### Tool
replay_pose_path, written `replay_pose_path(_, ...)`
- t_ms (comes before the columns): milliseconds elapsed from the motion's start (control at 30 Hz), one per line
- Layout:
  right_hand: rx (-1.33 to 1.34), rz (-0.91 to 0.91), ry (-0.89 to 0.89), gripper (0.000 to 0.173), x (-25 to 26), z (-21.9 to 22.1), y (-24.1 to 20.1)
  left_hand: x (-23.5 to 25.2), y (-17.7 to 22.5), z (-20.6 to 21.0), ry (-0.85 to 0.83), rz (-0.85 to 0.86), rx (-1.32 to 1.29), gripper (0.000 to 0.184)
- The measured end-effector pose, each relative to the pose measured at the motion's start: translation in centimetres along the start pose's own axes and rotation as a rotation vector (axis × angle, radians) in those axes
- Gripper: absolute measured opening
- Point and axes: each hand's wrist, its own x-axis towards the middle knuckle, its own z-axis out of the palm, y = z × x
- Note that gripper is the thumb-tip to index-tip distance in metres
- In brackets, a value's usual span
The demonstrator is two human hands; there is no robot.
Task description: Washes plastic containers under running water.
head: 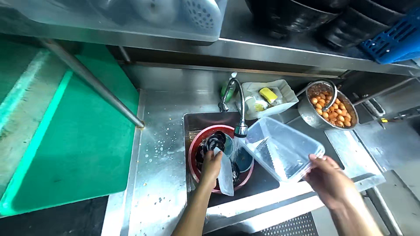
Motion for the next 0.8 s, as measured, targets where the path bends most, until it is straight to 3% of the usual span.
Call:
replay_pose_path(133, -0.190, -0.300, 0.008, 0.012, 1.0, 1.9, -4.3, 0.3, -0.1, 0.7, -0.024, -0.037, -0.014, 0.047)
replay_pose_path(267, -0.315, -0.490, -0.027, 0.015, 2.7, 5.5, -6.5, 0.7, -0.4, 1.4, -0.048, -0.043, -0.036, 0.047)
replay_pose_path(467, -0.607, -0.738, -0.137, 0.022, 6.8, 9.6, -5.5, 1.6, -0.2, 2.3, -0.084, -0.087, -0.019, 0.048)
replay_pose_path(800, -0.957, -0.938, -0.054, 0.029, 8.5, 12.5, -3.9, 3.1, 0.6, 2.7, -0.104, -0.061, 0.041, 0.048)
